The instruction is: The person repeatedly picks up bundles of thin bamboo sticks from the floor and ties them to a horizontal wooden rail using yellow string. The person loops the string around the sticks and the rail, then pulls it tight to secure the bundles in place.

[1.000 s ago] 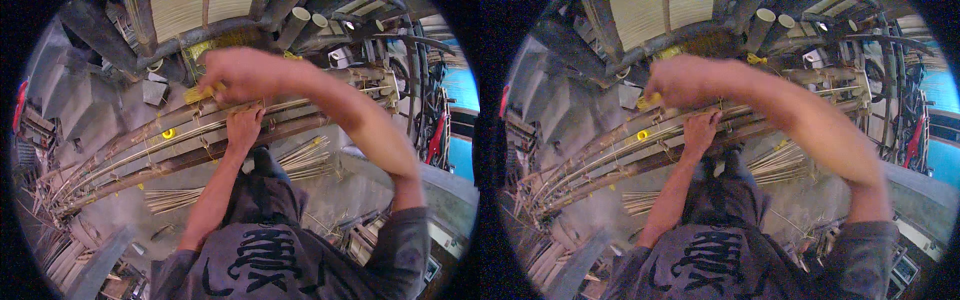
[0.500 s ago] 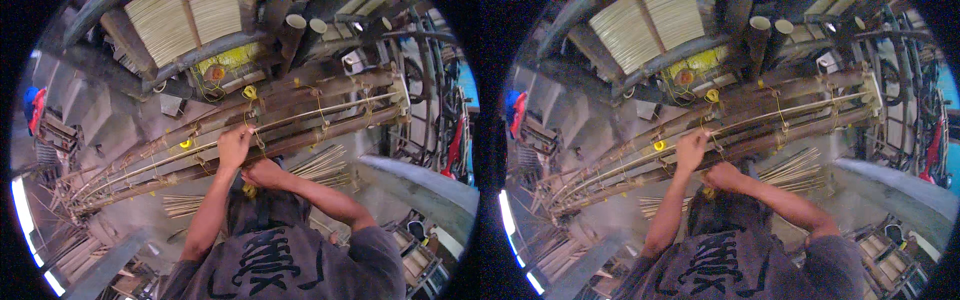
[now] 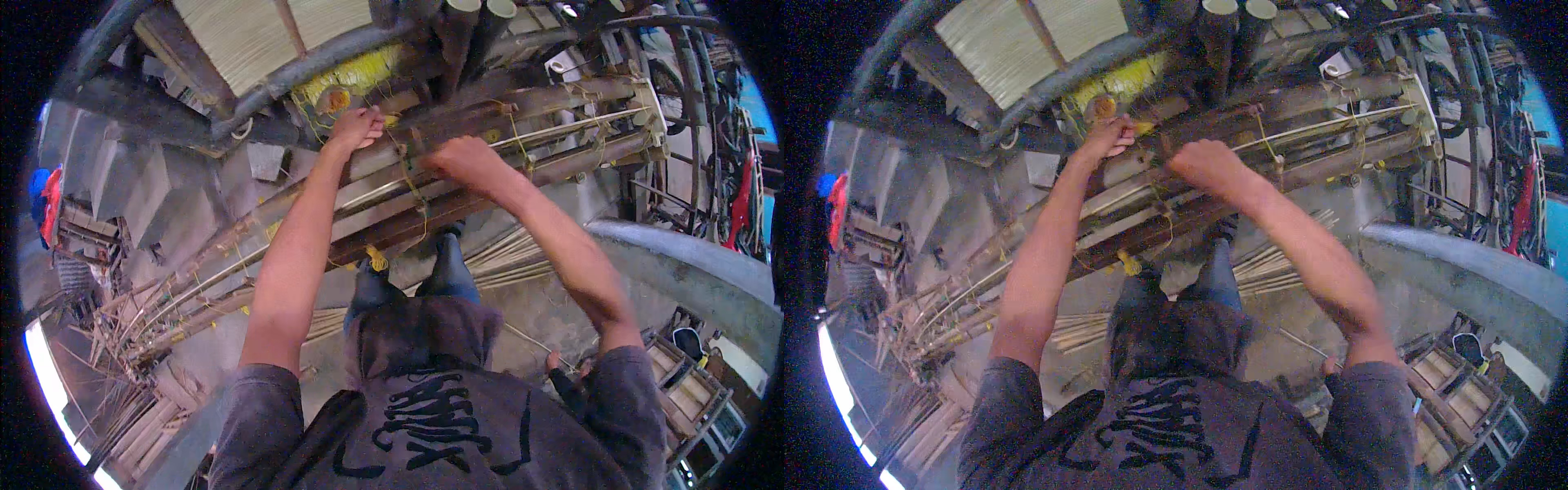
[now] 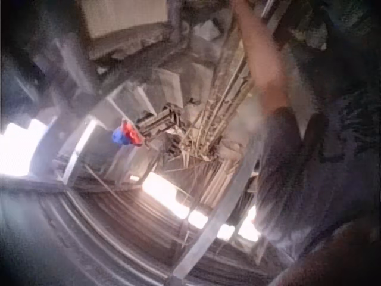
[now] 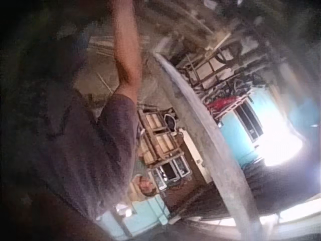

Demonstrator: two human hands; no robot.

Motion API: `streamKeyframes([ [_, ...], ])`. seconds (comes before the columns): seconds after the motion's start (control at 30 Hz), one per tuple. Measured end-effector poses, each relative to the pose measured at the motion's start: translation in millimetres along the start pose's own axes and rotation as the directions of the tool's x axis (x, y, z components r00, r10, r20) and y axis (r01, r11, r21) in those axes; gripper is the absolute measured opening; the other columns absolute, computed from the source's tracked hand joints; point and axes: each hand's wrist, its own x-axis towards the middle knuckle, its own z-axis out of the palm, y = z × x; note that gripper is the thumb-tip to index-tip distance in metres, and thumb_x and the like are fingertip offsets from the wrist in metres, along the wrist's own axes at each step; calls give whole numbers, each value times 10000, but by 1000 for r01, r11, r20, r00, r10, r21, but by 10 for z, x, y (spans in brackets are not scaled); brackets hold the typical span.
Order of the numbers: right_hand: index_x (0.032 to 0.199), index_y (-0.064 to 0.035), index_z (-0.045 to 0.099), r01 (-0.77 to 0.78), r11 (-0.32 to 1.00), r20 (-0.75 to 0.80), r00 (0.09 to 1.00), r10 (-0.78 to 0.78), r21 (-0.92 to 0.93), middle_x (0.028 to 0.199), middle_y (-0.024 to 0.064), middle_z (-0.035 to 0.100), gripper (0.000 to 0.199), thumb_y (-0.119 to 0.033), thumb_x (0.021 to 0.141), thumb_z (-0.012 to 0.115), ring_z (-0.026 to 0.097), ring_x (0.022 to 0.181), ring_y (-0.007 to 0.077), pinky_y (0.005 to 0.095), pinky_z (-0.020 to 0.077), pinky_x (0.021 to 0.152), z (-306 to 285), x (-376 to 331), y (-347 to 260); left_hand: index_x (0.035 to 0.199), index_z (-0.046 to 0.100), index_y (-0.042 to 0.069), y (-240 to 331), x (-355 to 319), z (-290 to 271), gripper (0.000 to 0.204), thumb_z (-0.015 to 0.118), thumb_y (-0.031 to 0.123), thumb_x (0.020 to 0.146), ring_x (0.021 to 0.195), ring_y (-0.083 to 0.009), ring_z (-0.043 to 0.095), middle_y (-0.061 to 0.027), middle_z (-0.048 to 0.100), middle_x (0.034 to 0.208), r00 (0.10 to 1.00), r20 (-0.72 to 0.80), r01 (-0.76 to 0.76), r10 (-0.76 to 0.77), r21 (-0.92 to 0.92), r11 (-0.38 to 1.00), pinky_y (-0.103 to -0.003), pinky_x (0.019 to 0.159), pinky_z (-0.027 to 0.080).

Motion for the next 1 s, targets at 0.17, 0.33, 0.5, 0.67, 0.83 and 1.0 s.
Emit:
streamKeyframes([
  [0.17, 1040, -82, 587, -196, 903, 142, 978, 152, 382, 883, 64, 643, 273, -95, 772, 638, 641, 794, 232, 350, 511, 638, -132, -454, -929, 986, 636, 48, -518, -529, -1264, 278, 513, 284, 905, 807, -174, 647, -77, 679, 871, 885, -66, -432, 462, 258, 864, -309, 741, 483],
  [0.33, 914, -56, 653, -572, -198, 578, 624, 526, 796, 869, 65, 636, 125, -159, 845, 645, 605, 891, 153, 300, 485, 739, 1689, -346, -2180, 1024, 616, 54, -566, -1468, -1659, 281, 509, 281, 899, 829, -255, 647, -119, 673, 892, 860, -120, -438, 496, 324, 838, -364, 740, 482],
  [0.5, 866, -54, 642, -236, 839, 51, 969, 244, 491, 773, 100, 593, 124, -169, 831, 612, 589, 764, 246, 364, 466, 697, 243, 349, -2222, 1044, 611, 76, -1142, -1908, -1159, 266, 503, 251, 875, 861, -335, 620, -158, 657, 926, 788, 29, -505, 615, 603, 618, -424, 757, 483],
  [0.67, 988, -90, 634, 466, 860, 147, 854, -499, 207, 828, 159, 587, 241, -156, 756, 643, 569, 795, 367, 408, 474, 731, 75, 2009, -2362, 982, 643, 89, -1176, -1933, -842, 221, 531, 237, 861, 798, -313, 630, -149, 657, 831, 684, -212, -386, 698, 707, 593, -439, 754, 475],
  [0.83, 978, -89, 633, -123, 991, -258, 957, 133, 54, 826, 106, 609, 317, -351, 907, 469, 592, 754, 300, 407, 480, 711, 1165, 2216, -1246, 939, 649, 113, -1187, -1860, -758, 193, 551, 263, 868, 725, -311, 632, -129, 659, 759, 792, -32, -369, 610, 770, 520, -445, 695, 473],
  [1.0, 837, -45, 554, -111, 523, 25, 985, 168, 845, 647, 77, 524, 282, -284, 917, 427, 554, 641, 233, 343, 458, 583, 1229, 1914, -1280, 834, 614, 101, -1140, -1986, -779, 170, 561, 261, 860, 668, -319, 625, -137, 637, 712, 771, -164, -316, 615, 740, 594, -429, 650, 487],
])
